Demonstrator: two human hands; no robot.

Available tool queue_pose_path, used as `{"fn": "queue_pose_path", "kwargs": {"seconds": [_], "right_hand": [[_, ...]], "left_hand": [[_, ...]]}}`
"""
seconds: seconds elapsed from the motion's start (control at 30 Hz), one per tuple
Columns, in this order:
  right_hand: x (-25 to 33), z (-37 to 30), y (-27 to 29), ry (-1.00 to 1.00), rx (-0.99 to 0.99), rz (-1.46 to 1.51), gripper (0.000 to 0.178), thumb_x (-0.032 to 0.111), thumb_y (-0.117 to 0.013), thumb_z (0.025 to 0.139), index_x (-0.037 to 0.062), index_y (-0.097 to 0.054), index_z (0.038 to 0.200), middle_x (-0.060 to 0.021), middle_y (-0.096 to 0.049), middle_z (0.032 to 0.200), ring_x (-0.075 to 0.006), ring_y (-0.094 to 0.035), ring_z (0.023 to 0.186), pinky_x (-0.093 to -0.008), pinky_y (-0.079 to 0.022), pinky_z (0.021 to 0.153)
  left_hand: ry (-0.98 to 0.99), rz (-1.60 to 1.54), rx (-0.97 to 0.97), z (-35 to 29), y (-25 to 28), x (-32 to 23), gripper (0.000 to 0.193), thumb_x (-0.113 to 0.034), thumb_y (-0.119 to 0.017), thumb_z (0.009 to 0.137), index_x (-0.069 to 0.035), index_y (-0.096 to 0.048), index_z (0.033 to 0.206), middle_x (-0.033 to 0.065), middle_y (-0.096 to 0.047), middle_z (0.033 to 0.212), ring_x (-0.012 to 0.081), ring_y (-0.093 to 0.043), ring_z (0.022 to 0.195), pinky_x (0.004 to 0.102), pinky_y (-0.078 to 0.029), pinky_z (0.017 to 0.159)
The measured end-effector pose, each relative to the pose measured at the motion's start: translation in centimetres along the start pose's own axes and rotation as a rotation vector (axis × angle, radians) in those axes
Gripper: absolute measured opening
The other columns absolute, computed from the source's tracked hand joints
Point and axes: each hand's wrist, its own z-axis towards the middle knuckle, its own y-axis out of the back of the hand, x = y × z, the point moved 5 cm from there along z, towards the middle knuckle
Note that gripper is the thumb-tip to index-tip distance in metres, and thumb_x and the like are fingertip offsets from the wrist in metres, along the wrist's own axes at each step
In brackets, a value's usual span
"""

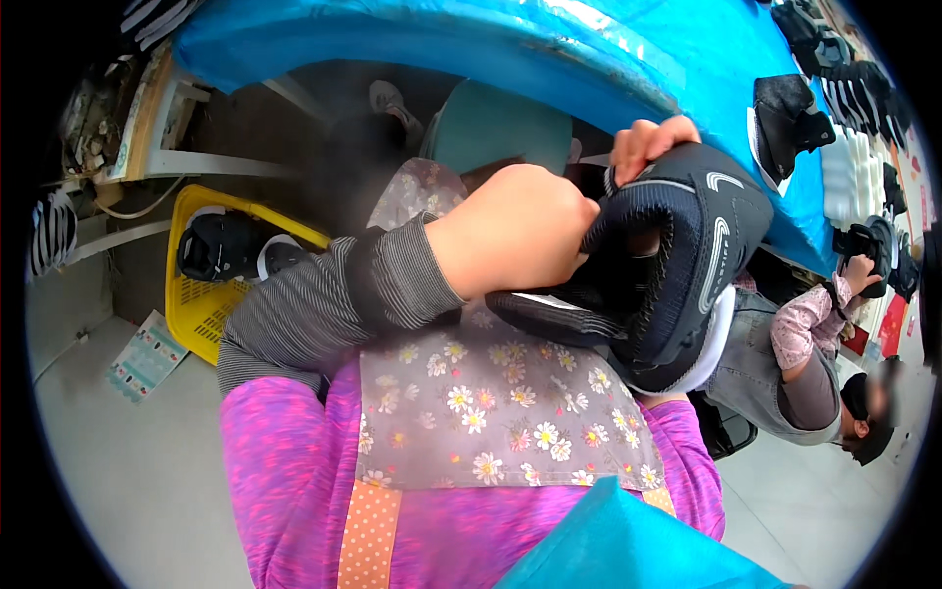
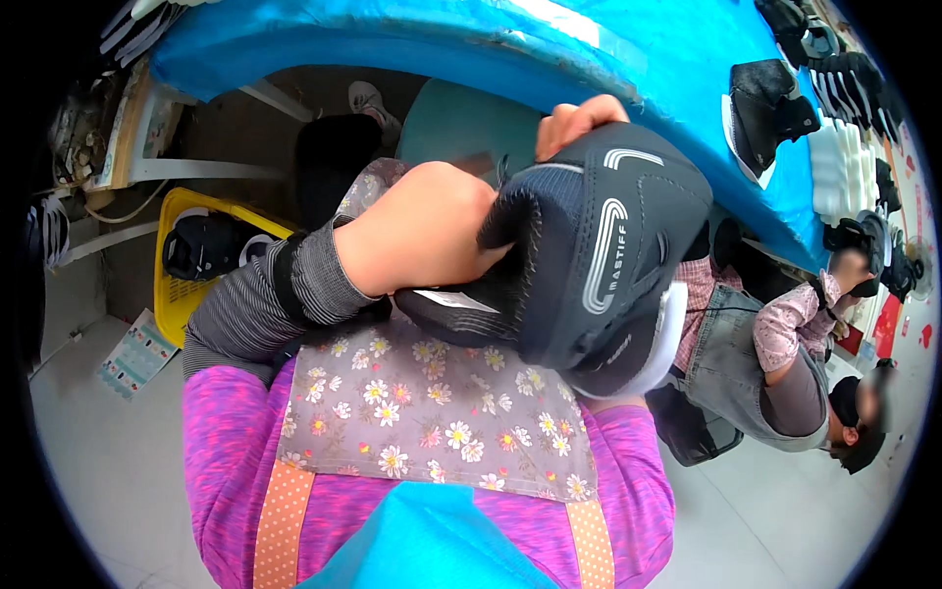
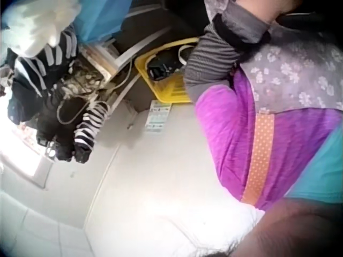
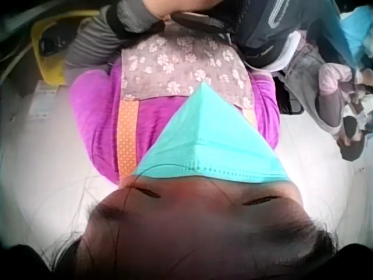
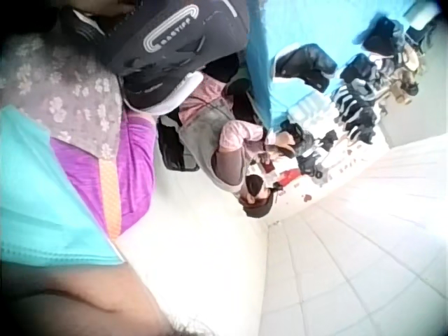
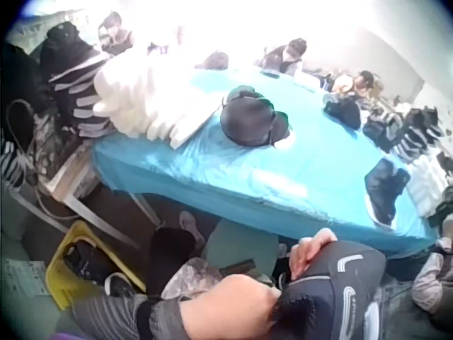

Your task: The person handles a black shoe upper, places foam padding inside it, and puts the assembled component into a yellow basket.

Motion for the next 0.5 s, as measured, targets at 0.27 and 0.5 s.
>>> {"fn": "queue_pose_path", "kwargs": {"seconds": [0.27,0.5], "right_hand": [[-0.3,-2.7,-2.1,-0.036,-0.307,-0.301,0.043,0.027,-0.077,0.084,0.0028,-0.053,0.11,-0.0125,-0.057,0.074,-0.0206,-0.055,0.062,-0.0306,-0.046,0.056],[1.0,-2.4,-1.7,-0.088,-0.009,-0.096,0.042,0.02,-0.081,0.082,-0.0004,-0.052,0.105,-0.0172,-0.061,0.089,-0.0304,-0.063,0.087,-0.0389,-0.056,0.072]], "left_hand": [[-0.063,0.081,0.113,-0.2,-0.1,0.8,0.021,-0.027,-0.072,0.073,-0.007,-0.066,0.07,0.0152,-0.061,0.063,0.0361,-0.063,0.063,0.0437,-0.05,0.058],[-0.119,0.04,0.027,0.4,0.7,0.5,0.023,-0.027,-0.072,0.073,-0.006,-0.065,0.068,0.016,-0.062,0.065,0.0373,-0.063,0.064,0.0443,-0.051,0.059]]}}
